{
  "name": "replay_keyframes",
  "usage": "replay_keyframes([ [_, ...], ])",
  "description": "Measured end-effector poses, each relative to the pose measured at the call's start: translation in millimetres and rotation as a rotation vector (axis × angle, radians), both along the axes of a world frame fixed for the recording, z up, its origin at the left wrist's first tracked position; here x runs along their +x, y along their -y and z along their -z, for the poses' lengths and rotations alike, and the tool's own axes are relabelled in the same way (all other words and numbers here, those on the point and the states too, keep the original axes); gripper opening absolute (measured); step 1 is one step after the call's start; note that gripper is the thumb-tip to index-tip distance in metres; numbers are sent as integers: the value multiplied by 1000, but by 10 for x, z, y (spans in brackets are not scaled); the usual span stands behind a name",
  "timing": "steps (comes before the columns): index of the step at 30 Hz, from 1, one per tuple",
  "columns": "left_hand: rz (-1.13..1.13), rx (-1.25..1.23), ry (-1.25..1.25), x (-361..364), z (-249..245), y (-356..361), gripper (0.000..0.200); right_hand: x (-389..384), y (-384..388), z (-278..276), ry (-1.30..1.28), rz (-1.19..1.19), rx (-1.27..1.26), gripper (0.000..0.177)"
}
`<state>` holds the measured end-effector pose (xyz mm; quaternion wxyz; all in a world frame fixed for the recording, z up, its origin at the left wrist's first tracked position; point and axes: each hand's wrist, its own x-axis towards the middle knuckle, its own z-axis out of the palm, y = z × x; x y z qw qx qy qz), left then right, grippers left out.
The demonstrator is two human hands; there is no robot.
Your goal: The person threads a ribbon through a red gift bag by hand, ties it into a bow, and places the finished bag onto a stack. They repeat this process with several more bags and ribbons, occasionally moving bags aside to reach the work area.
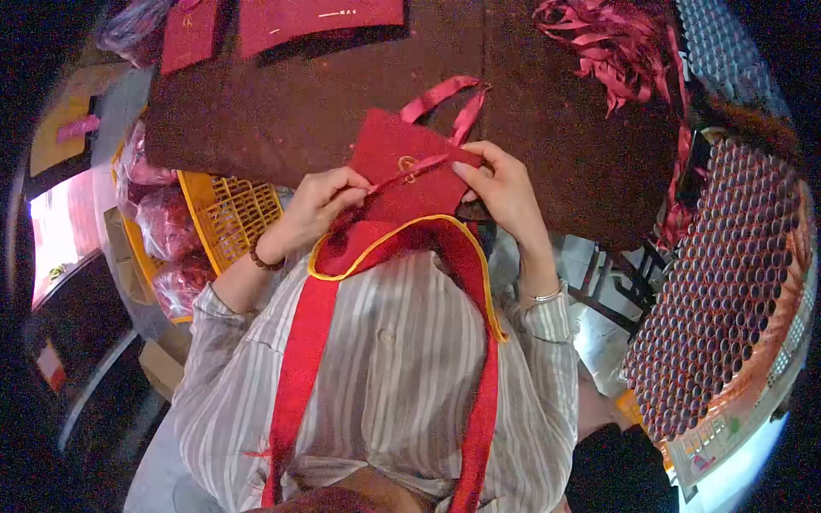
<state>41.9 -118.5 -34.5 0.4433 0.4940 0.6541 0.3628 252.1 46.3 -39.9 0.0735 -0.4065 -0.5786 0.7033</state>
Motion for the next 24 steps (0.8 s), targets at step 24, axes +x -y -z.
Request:
replay_keyframes([
  [24, -328, 279, -1092, -510, 38, -67, 35, -373, -97, -183, 135, -108, 1244, 21],
])
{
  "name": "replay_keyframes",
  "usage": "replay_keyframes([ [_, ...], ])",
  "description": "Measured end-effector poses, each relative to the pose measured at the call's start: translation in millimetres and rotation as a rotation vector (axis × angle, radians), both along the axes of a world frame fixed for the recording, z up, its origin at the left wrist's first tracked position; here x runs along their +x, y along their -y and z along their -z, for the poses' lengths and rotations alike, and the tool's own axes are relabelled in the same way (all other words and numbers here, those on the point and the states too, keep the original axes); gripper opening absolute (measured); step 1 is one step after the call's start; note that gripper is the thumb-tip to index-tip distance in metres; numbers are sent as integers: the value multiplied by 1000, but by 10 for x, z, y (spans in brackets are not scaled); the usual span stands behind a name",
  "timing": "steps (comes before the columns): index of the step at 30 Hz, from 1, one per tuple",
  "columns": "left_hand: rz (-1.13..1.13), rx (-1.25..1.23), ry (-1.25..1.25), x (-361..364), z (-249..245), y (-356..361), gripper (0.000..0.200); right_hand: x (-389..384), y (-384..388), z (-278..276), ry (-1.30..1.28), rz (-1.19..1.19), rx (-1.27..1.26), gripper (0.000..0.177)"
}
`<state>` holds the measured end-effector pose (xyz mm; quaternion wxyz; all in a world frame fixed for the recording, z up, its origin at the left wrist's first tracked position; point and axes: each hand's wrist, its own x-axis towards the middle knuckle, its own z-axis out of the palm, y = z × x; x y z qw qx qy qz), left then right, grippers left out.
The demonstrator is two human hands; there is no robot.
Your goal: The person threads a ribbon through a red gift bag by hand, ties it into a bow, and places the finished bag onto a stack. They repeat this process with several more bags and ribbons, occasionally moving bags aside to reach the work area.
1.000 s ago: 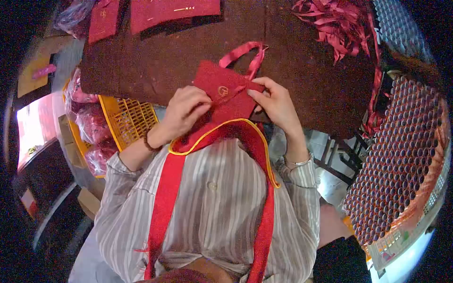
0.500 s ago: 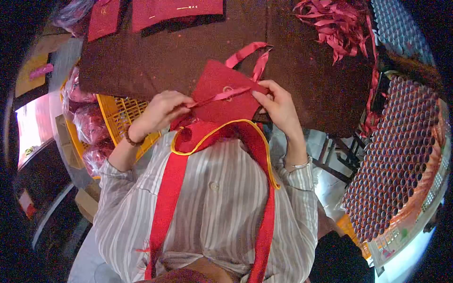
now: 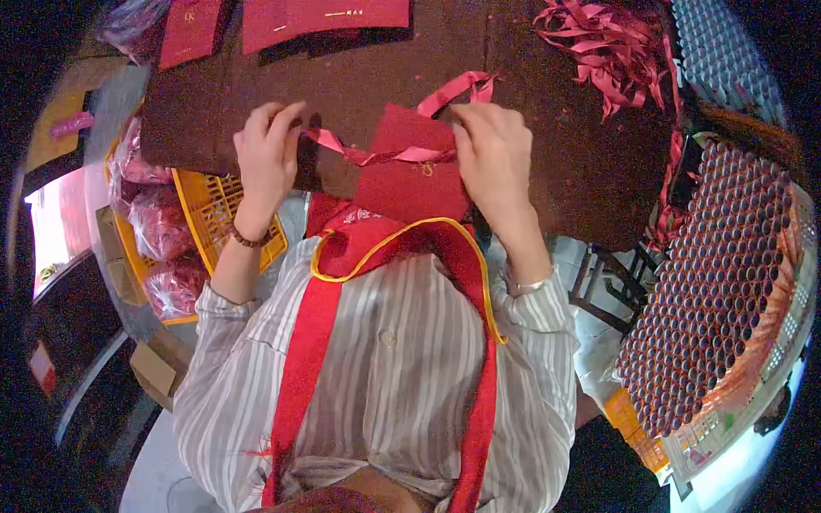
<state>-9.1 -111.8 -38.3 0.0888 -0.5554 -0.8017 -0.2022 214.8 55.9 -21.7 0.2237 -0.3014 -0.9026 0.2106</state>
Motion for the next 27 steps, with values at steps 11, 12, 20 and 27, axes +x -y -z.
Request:
replay_keyframes([
  [11, 74, -166, 347, -101, 142, 138, 16, -306, 14, -8, 190, -151, -151, 21],
  [12, 68, -135, 489, -112, 123, 133, 14, -301, 15, -21, 174, -139, -278, 21],
  [20, 42, -26, 1227, -178, -55, 145, 12, -252, -277, 174, 161, -235, -975, 23],
  [27, 172, 338, 1938, -252, -33, 226, 11, -202, -299, 193, 145, -203, -1061, 25],
])
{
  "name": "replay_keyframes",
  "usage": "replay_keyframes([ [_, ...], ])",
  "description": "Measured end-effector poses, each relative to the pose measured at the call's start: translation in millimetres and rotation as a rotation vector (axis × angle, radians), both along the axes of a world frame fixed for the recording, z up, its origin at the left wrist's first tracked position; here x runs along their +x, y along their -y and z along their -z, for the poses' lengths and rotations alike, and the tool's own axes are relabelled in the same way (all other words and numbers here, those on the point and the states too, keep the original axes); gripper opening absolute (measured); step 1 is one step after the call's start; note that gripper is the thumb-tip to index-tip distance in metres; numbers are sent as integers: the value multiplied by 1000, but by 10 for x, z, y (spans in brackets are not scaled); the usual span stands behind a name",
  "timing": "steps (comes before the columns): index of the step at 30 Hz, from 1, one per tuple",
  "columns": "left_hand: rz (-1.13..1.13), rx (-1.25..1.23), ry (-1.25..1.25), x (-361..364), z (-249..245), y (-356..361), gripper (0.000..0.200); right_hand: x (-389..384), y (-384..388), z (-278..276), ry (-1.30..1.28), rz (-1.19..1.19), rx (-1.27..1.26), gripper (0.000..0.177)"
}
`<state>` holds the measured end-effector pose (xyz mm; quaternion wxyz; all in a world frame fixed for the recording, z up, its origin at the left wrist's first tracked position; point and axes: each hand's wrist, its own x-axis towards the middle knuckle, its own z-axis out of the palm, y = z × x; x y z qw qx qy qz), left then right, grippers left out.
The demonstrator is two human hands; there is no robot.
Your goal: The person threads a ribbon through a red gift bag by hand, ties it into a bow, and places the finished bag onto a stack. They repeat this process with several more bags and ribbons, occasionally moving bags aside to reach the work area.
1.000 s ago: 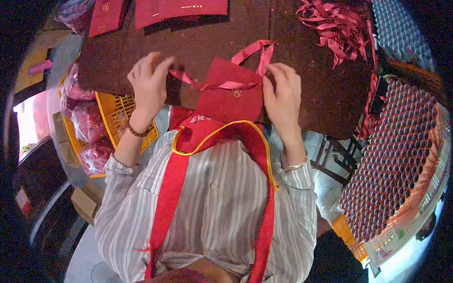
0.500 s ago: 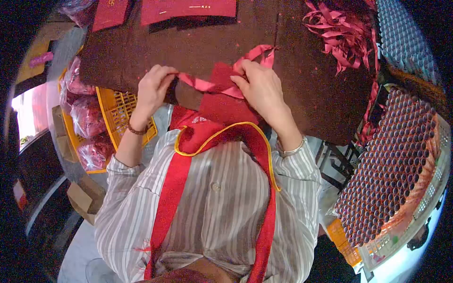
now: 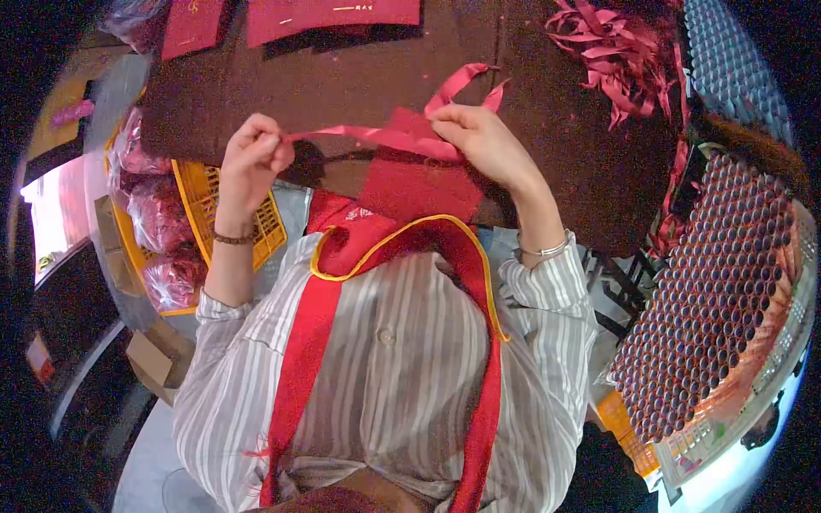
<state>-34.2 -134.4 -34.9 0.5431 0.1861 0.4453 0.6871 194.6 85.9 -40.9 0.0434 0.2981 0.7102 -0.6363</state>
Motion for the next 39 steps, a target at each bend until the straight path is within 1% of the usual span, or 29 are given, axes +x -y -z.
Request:
replay_keyframes([
  [1, -8, 76, 143, 1, 69, 4, 11, 5, 10, 5, -22, 6, 11, 26],
  [2, -3, 76, 141, 26, 83, -7, 11, 9, 14, 5, -45, 11, 24, 28],
  [4, -23, 177, 381, 116, 92, -46, 13, 20, 17, -5, -39, 16, 8, 29],
  [6, -29, 168, 401, 202, 122, -72, 16, 51, 21, -14, -30, 20, -8, 30],
  [8, -137, 131, 318, 282, 113, -108, 17, 66, 29, -22, -24, 50, 14, 30],
  [10, -109, 175, 343, 187, 203, -106, 17, 76, 33, -62, -19, 52, -1, 30],
  [12, -189, 16, 114, 108, 247, -116, 15, 71, 38, -68, -15, 50, -18, 30],
  [13, -266, -96, -110, 113, 257, -140, 15, 69, 43, -54, -35, 55, -4, 30],
  [14, -268, -96, -111, 107, 256, -153, 15, 72, 47, -39, -53, 64, 11, 29],
  [16, -324, -258, -467, 122, 222, -204, 15, 82, 37, 25, -50, 66, -11, 28],
  [17, -355, -239, -607, 170, 179, -241, 16, 88, 33, 41, -48, 67, -32, 28],
  [18, -355, -238, -605, 210, 163, -291, 16, 93, 29, 26, -46, 68, -30, 28],
  [20, -481, -201, -484, 249, 159, -356, 16, 83, 39, -24, -21, 62, -9, 27],
  [21, -494, -146, -439, 208, 208, -387, 20, 82, 48, -39, -19, 62, -9, 27],
  [22, -494, -146, -438, 196, 225, -403, 20, 80, 54, -52, -12, 48, 34, 29],
  [24, -558, 32, -36, 206, 189, -465, 25, 71, 74, -87, -4, 34, 76, 30],
  [25, -571, 54, 63, 229, 127, -499, 29, 59, 88, -105, 21, 33, 105, 30],
  [26, -572, 53, 64, 252, 125, -524, 29, 53, 98, -122, 45, 31, 133, 30],
  [28, -447, 301, 330, 269, 131, -558, 28, 51, 114, -159, 43, 33, 143, 30],
  [29, -360, 342, 369, 255, 159, -543, 28, 50, 116, -169, 41, 38, 154, 30],
  [30, -360, 342, 369, 281, 135, -540, 28, 53, 114, -155, 42, 38, 155, 30],
  [32, -180, 116, 304, 387, 21, -524, 28, 68, 108, -109, 2, 56, 126, 31],
  [33, -35, 68, 268, 430, -46, -514, 31, 67, 106, -126, 3, 59, 125, 31],
  [34, -33, 65, 269, 499, -65, -491, 31, 59, 102, -155, 26, 58, 100, 30],
  [36, 143, -110, 234, 652, -85, -452, 32, 62, 101, -141, 52, 58, 71, 30],
  [39, 138, -161, 119, 767, 0, -413, 34, 72, 102, -96, 7, 83, 59, 30],
])
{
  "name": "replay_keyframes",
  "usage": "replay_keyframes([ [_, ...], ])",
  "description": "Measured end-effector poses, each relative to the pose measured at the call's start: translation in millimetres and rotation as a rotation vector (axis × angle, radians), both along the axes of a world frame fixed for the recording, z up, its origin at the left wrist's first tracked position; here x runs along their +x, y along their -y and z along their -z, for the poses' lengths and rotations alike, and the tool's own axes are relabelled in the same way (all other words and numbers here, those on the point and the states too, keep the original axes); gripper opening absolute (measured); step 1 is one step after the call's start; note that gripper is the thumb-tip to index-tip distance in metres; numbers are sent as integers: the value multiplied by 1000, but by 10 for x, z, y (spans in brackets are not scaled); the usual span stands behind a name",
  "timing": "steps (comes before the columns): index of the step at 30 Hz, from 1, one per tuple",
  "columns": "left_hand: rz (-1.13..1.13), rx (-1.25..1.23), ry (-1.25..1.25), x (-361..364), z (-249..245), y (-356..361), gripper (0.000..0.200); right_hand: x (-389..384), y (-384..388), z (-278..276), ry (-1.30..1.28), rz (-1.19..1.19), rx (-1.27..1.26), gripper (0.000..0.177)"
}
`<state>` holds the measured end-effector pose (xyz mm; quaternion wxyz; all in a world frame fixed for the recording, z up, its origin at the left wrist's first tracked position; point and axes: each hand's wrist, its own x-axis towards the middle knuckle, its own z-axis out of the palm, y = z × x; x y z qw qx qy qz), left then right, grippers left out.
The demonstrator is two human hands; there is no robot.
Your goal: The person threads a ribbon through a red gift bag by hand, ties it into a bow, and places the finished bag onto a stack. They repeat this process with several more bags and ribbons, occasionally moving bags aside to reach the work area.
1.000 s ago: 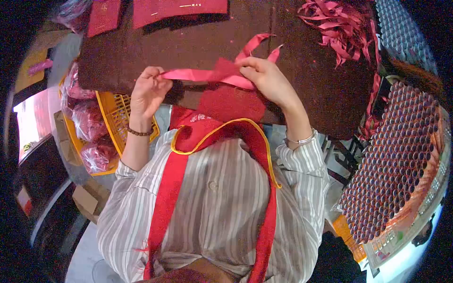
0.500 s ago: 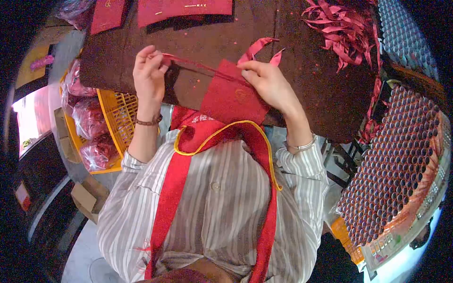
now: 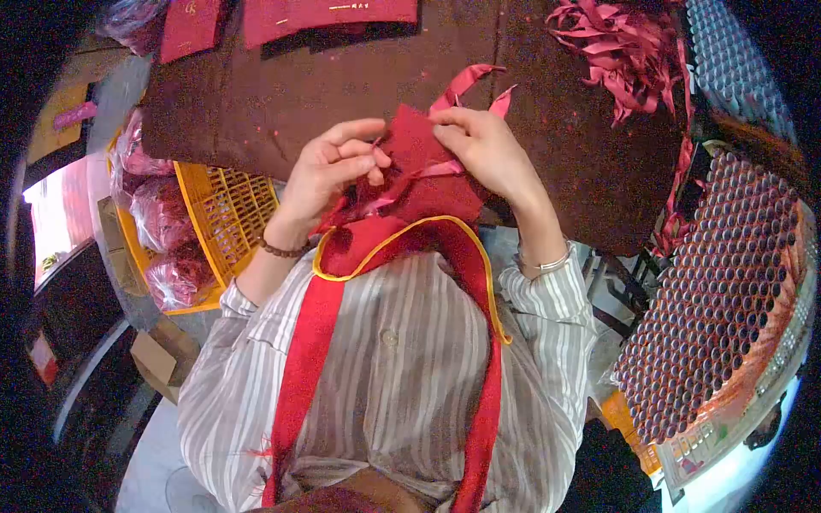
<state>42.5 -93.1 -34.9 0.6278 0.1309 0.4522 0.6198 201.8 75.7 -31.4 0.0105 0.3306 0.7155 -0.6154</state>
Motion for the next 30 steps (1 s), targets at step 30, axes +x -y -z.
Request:
replay_keyframes([
  [30, -60, 37, -1272, 247, 66, -275, 11, -51, -50, 65, -67, -8, -134, 27],
])
